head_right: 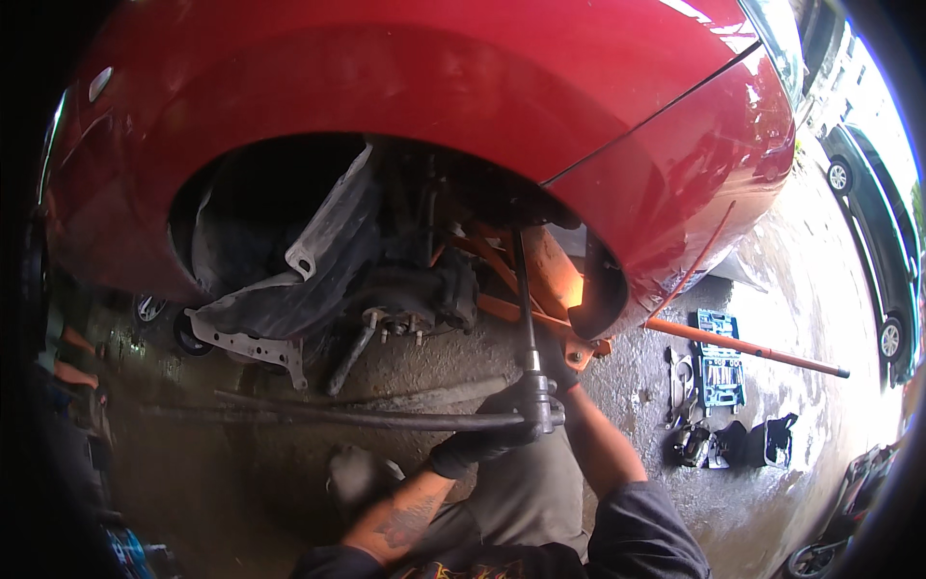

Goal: The person works on the front suspension of a red car with the wheel removed. They use a long metal bar to apply force to a component near the brake assembly, then switch to a hammer to strike the same area. Another person is present nearby but does not assist directly.

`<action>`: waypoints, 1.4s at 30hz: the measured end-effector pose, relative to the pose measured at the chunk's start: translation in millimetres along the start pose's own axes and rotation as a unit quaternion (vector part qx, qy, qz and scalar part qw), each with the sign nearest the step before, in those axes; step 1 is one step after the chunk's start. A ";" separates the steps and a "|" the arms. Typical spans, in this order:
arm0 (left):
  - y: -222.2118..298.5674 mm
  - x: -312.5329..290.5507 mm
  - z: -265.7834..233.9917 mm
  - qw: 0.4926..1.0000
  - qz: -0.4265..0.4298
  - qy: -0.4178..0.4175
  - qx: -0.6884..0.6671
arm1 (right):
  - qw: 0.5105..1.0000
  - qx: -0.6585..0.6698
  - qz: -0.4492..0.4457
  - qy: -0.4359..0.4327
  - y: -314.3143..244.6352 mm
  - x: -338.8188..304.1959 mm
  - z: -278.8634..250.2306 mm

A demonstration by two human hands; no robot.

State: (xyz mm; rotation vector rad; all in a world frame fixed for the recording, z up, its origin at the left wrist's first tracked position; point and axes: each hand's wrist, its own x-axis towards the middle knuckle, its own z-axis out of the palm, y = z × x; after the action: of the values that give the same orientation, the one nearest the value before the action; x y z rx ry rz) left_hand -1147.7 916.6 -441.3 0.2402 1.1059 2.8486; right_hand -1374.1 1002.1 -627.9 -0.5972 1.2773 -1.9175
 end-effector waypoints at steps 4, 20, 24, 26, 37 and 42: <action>4.7 -10.3 -2.5 0.998 -0.054 -0.001 -0.032 | 0.983 -0.006 0.121 0.138 13.5 -39.6 16.4; -17.0 -14.8 -27.9 0.955 -0.088 -0.021 0.284 | 0.990 -0.094 0.038 0.101 -97.8 -48.3 79.9; 0.3 -45.1 -31.7 0.900 0.057 0.064 0.427 | 0.984 -0.165 0.051 0.046 -84.0 -45.1 131.2; 4.1 -46.3 -23.5 0.814 0.123 0.106 0.558 | 0.981 -0.179 0.070 0.025 -75.5 -42.0 143.9; -3.7 -95.9 -53.7 0.776 -0.068 0.158 0.606 | 0.914 -0.261 0.250 -0.184 -50.0 -22.9 276.2; 65.6 -174.7 4.9 0.795 0.047 0.425 0.430 | 0.876 -0.293 0.325 -0.202 -118.9 -40.4 293.0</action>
State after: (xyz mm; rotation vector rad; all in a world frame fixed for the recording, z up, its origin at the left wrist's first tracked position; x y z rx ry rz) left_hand -975.7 849.2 -413.9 -1.0817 2.5284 2.2360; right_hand -1177.1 893.2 -402.1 -0.6991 1.5215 -0.7907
